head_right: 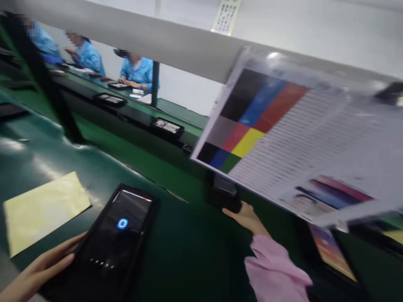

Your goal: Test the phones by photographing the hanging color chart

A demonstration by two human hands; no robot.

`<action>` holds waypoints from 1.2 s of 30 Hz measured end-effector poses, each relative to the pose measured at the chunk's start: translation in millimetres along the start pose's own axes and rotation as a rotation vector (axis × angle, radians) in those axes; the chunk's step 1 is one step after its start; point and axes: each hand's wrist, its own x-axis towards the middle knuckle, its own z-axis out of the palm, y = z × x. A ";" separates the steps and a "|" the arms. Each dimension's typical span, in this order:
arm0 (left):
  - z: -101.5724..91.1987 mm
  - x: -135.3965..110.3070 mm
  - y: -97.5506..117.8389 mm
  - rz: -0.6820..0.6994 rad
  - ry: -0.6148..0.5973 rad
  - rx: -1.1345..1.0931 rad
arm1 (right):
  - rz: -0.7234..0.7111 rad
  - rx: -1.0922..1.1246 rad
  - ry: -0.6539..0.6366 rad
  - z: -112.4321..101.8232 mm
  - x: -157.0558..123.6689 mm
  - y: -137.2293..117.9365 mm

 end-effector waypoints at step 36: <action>50.9 -14.0 57.8 0.707 0.056 1.152 | 0.186 0.937 -0.113 38.6 -181.2 10.0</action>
